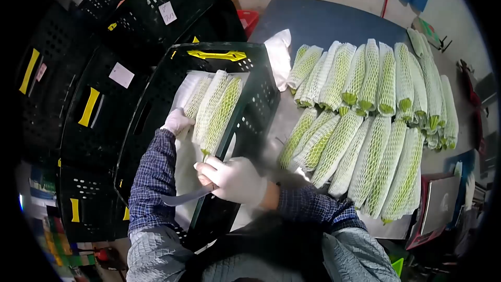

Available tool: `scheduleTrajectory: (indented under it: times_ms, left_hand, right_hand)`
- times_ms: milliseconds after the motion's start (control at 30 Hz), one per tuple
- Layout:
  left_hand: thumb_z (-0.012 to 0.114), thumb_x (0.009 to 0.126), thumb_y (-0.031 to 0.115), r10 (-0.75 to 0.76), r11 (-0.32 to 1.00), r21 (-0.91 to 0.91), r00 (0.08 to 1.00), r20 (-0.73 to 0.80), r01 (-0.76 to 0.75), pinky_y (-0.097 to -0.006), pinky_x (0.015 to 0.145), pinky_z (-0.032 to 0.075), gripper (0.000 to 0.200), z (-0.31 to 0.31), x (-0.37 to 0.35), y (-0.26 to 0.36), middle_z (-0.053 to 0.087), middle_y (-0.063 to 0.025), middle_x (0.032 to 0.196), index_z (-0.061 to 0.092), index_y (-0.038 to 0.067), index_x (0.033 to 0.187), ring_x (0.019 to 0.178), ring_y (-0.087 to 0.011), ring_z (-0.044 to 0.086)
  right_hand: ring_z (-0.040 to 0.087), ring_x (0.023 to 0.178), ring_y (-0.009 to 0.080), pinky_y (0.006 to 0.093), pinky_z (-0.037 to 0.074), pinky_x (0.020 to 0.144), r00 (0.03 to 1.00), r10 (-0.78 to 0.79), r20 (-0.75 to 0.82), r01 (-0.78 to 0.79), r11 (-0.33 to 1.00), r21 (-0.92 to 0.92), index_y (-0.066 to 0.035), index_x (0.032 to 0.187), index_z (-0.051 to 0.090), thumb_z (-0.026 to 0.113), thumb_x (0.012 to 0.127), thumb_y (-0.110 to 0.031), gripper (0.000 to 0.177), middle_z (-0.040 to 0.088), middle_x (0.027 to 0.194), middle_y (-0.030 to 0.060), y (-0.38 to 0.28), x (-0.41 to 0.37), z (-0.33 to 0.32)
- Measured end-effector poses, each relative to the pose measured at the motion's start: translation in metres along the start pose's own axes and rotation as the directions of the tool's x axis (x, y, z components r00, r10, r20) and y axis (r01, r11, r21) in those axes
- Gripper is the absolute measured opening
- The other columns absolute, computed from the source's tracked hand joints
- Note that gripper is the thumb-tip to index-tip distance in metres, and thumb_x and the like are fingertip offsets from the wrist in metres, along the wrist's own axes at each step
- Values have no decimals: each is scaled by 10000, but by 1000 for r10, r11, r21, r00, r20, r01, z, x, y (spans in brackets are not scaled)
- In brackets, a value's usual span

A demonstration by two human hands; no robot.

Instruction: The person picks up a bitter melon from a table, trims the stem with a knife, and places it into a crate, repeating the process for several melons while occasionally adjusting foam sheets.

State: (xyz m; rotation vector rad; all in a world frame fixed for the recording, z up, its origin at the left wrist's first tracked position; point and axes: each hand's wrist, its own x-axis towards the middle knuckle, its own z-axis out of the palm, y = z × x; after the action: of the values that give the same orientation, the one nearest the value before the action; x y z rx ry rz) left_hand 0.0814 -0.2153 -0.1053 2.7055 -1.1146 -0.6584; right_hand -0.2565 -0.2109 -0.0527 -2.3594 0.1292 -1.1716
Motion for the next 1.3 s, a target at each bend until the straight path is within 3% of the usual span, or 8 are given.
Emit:
scheduleTrajectory:
  times_ms: [133,467,533,600,867,1000,1067,1300]
  left_hand:
    - [730,740,53,82,674,-738,989,124,37,-318,677,559,473,5,-53,-38,689,-98,950,609,-65,1182,757,-181,676]
    - [845,711,133,394,384,-854,899,-192,-351,-263,874,496,714,-65,-254,1,612,-13,1167,519,20,1336,1044,-91,567]
    - [849,702,147,391,423,-804,885,-255,-418,-329,1081,386,815,-62,-269,-9,561,-78,1350,463,17,1408,1236,-169,516]
    - [896,632,145,324,296,-834,870,-371,-466,-294,836,525,717,-51,-282,-6,656,-28,1007,556,41,1255,899,-126,633]
    - [851,684,133,350,328,-778,834,-427,-536,-348,1029,433,833,-35,-292,-23,572,-88,1297,438,33,1401,1182,-177,551]
    - [831,715,121,335,341,-797,856,-393,-499,-343,1049,435,820,-46,-310,-13,559,-103,1341,420,21,1417,1219,-185,545]
    - [824,748,123,338,348,-769,837,-430,-536,-328,1006,473,721,-70,-336,13,593,-93,1287,467,17,1365,1154,-177,584]
    - [810,751,90,414,-110,-868,772,-483,-484,-345,1029,464,694,-41,-309,-29,594,-92,1273,490,31,1364,1175,-183,566]
  right_hand:
    - [564,486,207,323,469,478,998,-8,56,4,998,65,-80,1012,662,668,803,-175,230,611,860,47,1,-1,-1]
    - [686,788,181,258,512,665,988,106,115,-139,932,335,-25,1082,683,657,795,15,291,691,911,120,-2,7,-4]
    - [661,881,107,235,513,776,910,335,245,-413,782,467,6,1148,667,576,905,20,259,706,1026,74,-4,18,-10]
    - [679,884,114,240,523,756,941,326,94,-334,848,411,-15,1154,665,661,882,-54,276,728,992,111,-5,38,-15]
    - [421,608,-8,162,398,598,983,-137,-124,174,908,382,-29,1295,603,689,863,-45,441,660,1193,58,-85,113,-38]
    - [701,927,275,305,558,791,940,-302,-158,334,908,254,-36,1263,620,779,777,-87,513,675,1160,165,-107,119,-20]
    - [693,718,239,306,542,619,842,-440,-311,476,878,48,-56,1144,670,772,779,-93,380,704,1024,123,-102,123,-2]
    - [625,631,192,310,489,528,806,-575,140,583,812,-19,-110,938,658,695,678,-67,266,656,835,31,-120,98,13]
